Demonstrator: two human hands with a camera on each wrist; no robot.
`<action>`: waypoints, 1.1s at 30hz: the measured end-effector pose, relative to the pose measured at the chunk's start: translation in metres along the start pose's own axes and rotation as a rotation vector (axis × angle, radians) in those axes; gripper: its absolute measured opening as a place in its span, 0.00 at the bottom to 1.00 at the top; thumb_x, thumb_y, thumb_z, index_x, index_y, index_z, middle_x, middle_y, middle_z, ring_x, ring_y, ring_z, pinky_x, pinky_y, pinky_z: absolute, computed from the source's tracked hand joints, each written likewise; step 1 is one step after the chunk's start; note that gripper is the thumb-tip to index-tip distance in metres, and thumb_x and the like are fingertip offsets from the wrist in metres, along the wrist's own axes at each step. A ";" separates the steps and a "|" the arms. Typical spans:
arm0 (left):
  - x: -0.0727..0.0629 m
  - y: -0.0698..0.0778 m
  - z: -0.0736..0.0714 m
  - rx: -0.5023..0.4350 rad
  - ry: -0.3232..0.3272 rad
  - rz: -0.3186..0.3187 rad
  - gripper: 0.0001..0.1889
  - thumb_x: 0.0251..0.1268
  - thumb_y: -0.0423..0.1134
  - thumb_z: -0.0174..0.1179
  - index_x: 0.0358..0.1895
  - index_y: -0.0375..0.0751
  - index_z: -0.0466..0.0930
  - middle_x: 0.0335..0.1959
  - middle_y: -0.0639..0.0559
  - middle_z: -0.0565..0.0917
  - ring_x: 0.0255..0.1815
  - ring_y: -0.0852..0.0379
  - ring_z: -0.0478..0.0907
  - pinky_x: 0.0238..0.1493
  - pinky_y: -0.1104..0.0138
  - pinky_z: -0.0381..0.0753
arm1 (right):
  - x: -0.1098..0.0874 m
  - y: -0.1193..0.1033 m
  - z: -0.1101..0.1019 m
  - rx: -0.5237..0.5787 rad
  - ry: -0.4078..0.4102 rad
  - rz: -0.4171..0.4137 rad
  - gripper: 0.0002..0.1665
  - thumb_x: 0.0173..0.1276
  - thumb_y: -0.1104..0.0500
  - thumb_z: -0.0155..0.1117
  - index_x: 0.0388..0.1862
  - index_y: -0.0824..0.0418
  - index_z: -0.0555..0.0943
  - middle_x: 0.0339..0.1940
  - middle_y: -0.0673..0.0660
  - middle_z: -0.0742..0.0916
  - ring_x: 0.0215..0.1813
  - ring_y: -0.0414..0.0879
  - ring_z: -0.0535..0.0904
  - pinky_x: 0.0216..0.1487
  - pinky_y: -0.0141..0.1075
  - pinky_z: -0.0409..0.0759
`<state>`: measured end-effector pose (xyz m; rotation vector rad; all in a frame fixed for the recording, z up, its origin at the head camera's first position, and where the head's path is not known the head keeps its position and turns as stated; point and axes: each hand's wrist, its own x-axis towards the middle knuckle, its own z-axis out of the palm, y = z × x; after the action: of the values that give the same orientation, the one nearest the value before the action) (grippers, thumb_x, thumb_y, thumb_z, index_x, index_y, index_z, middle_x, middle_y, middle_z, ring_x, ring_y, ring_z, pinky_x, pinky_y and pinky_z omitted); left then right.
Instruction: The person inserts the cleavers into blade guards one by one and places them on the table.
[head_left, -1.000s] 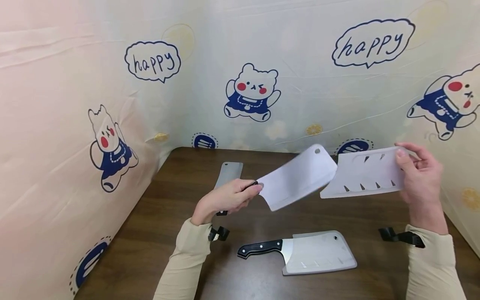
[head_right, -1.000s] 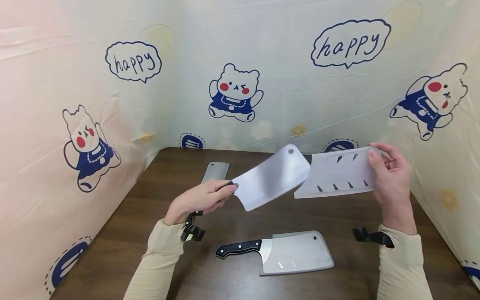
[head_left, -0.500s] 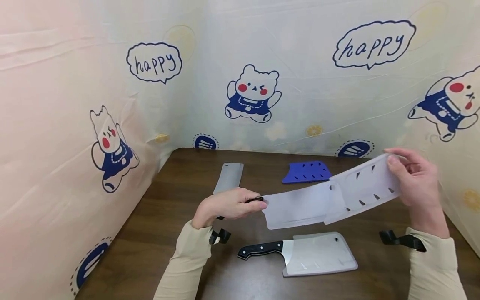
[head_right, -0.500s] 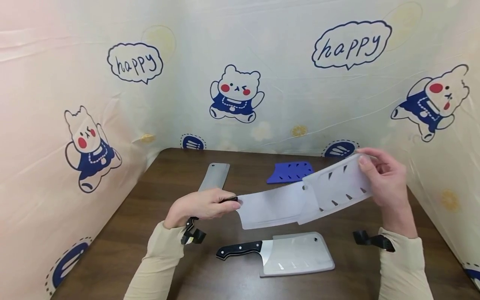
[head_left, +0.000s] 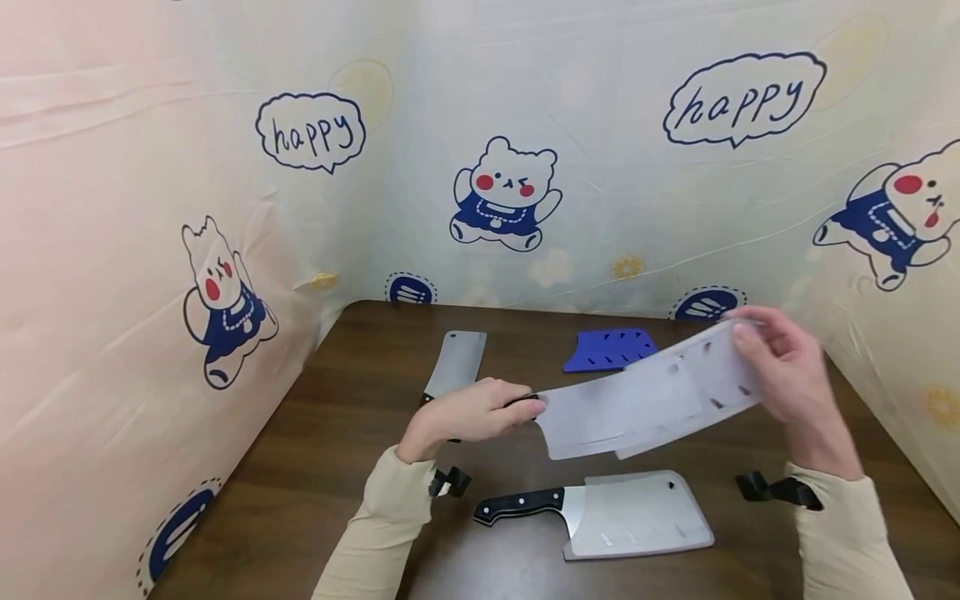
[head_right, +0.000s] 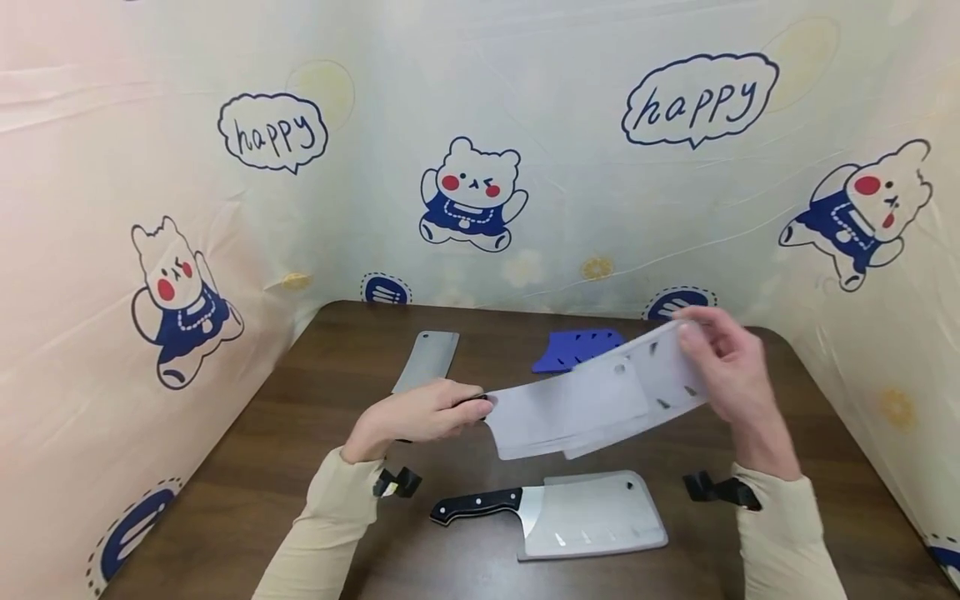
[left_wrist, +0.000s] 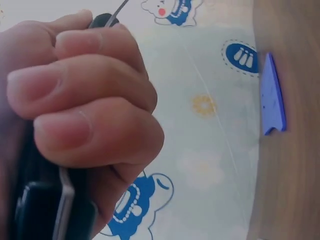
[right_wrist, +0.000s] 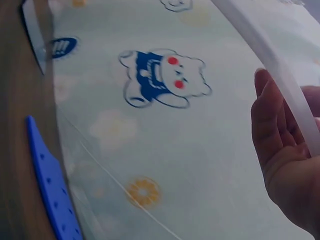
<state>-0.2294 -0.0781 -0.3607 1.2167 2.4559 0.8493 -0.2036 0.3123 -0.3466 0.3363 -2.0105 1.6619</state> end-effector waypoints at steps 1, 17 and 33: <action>0.002 0.001 0.002 -0.002 0.004 0.012 0.20 0.80 0.50 0.43 0.27 0.45 0.69 0.16 0.60 0.66 0.16 0.66 0.63 0.25 0.72 0.64 | -0.001 0.001 0.007 -0.055 -0.025 -0.003 0.15 0.73 0.65 0.56 0.56 0.66 0.78 0.31 0.42 0.86 0.29 0.35 0.82 0.25 0.28 0.79; 0.009 0.002 0.018 0.007 0.074 -0.034 0.22 0.80 0.51 0.41 0.30 0.40 0.73 0.15 0.59 0.68 0.17 0.66 0.64 0.26 0.72 0.66 | -0.023 0.004 0.065 -0.174 -0.169 0.049 0.18 0.77 0.58 0.52 0.61 0.63 0.70 0.42 0.44 0.79 0.36 0.39 0.80 0.30 0.37 0.83; 0.006 -0.019 0.009 -0.073 -0.043 -0.144 0.10 0.72 0.50 0.57 0.41 0.48 0.75 0.23 0.48 0.81 0.21 0.61 0.75 0.29 0.70 0.71 | -0.003 0.024 0.036 -0.337 -0.426 0.099 0.18 0.75 0.55 0.57 0.60 0.58 0.74 0.42 0.54 0.80 0.36 0.44 0.80 0.30 0.38 0.82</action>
<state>-0.2413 -0.0793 -0.3792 1.0093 2.4222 0.8555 -0.2210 0.2825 -0.3723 0.5069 -2.6120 1.3512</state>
